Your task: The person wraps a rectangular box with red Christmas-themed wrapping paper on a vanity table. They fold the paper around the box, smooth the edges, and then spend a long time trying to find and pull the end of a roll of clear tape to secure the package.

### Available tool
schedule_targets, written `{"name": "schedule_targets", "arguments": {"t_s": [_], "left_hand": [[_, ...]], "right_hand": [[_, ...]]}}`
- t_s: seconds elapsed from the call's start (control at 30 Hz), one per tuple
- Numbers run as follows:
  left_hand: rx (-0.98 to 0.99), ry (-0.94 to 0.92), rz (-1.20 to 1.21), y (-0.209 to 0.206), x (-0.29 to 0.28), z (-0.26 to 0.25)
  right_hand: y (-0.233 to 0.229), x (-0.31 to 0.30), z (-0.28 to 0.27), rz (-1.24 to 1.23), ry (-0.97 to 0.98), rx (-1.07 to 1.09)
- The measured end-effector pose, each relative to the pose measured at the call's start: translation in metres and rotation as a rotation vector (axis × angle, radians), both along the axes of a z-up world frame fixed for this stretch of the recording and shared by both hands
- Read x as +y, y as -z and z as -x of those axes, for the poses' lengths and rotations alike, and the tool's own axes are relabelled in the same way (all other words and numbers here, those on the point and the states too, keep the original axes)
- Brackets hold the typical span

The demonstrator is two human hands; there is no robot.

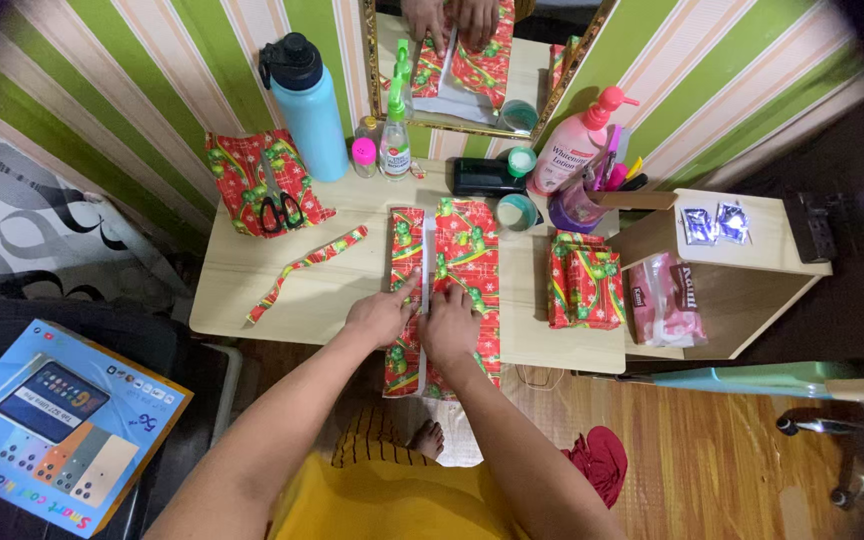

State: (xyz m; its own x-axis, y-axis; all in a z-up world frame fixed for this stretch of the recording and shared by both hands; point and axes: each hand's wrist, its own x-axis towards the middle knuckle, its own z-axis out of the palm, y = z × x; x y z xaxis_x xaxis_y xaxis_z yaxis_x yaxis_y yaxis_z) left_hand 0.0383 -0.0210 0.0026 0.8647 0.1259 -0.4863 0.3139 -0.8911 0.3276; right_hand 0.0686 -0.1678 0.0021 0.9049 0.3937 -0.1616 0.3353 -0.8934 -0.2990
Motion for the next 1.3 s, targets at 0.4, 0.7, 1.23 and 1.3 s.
{"name": "schedule_targets", "arguments": {"t_s": [0.4, 0.7, 1.23, 1.3], "left_hand": [[0.052, 0.114, -0.161, 0.010, -0.003, -0.008], [0.102, 0.107, -0.180, 0.004, -0.006, -0.010], [0.155, 0.106, -0.123, -0.021, -0.005, -0.008], [0.139, 0.095, -0.108, -0.022, -0.005, -0.009]], "right_hand": [[0.019, -0.006, -0.002, -0.101, -0.097, -0.106], [0.029, -0.015, 0.008, -0.183, -0.123, -0.123], [-0.005, -0.047, -0.066, -0.162, -0.534, 0.107], [-0.012, -0.042, -0.076, -0.151, -0.575, 0.118]]}}
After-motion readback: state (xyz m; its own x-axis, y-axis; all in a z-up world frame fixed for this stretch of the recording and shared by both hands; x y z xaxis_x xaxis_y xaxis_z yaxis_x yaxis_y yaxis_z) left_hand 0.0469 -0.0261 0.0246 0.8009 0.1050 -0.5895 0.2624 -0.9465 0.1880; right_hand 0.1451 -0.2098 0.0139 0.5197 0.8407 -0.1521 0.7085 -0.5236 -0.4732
